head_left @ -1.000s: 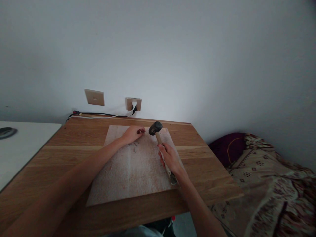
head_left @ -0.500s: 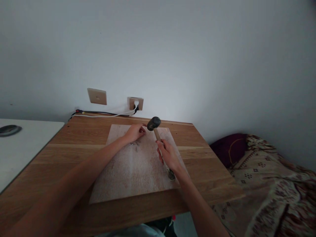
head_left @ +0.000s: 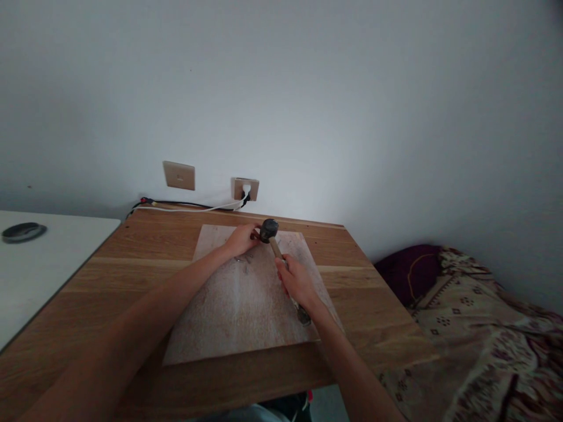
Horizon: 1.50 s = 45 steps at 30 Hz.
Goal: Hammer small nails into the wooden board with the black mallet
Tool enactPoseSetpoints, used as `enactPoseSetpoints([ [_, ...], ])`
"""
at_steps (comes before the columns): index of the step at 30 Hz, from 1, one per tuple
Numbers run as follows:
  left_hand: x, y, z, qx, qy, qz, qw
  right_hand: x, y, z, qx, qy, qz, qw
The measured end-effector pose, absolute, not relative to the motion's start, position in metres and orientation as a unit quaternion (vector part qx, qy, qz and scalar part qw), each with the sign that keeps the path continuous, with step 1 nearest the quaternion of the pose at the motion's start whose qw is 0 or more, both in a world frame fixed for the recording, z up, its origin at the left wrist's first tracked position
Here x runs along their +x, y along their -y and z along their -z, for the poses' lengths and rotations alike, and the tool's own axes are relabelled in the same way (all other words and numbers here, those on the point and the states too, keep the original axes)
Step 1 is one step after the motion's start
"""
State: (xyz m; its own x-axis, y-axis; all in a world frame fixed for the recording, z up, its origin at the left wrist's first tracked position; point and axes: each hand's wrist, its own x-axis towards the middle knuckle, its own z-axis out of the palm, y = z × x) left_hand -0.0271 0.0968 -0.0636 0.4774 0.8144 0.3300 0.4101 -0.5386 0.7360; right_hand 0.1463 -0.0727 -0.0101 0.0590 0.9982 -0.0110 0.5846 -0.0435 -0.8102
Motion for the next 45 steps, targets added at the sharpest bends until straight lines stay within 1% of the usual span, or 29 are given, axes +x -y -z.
enactPoseSetpoints([
  [6,-0.027,-0.094,0.062,0.808,-0.377,-0.342,0.298,0.146,0.073,0.010,-0.643,0.596,-0.329,0.351],
  [9,-0.025,-0.094,0.060,0.809,-0.383,-0.338,0.291,0.146,0.072,0.013,-0.640,0.596,-0.341,0.346],
  [13,-0.034,-0.094,0.050,0.813,-0.373,-0.324,0.308,0.149,0.075,0.012,-0.642,0.583,-0.353,0.351],
  [16,-0.051,-0.089,0.032,0.855,-0.344,-0.278,0.270,0.156,0.081,0.007,-0.644,0.569,-0.356,0.367],
  [20,-0.069,-0.069,0.013,0.936,-0.243,-0.156,0.201,0.163,0.086,0.004,-0.647,0.555,-0.365,0.375],
  [22,-0.069,-0.057,0.013,0.947,-0.228,-0.141,0.179,0.162,0.086,0.007,-0.646,0.555,-0.369,0.372],
  [26,-0.061,-0.043,0.020,0.935,-0.253,-0.181,0.168,0.158,0.087,0.015,-0.639,0.565,-0.377,0.361],
  [29,-0.057,-0.044,0.021,0.935,-0.249,-0.185,0.174,0.156,0.089,0.019,-0.632,0.570,-0.386,0.356],
  [33,-0.061,-0.061,0.019,0.926,-0.248,-0.186,0.216,0.156,0.089,0.020,-0.636,0.562,-0.387,0.361],
  [36,-0.064,-0.081,0.024,0.880,-0.298,-0.255,0.269,0.157,0.087,0.019,-0.637,0.558,-0.382,0.370],
  [39,-0.062,-0.094,0.036,0.830,-0.364,-0.325,0.271,0.156,0.085,0.017,-0.635,0.558,-0.380,0.377],
  [45,-0.057,-0.093,0.057,0.827,-0.359,-0.330,0.279,0.156,0.086,0.018,-0.631,0.558,-0.381,0.380],
])
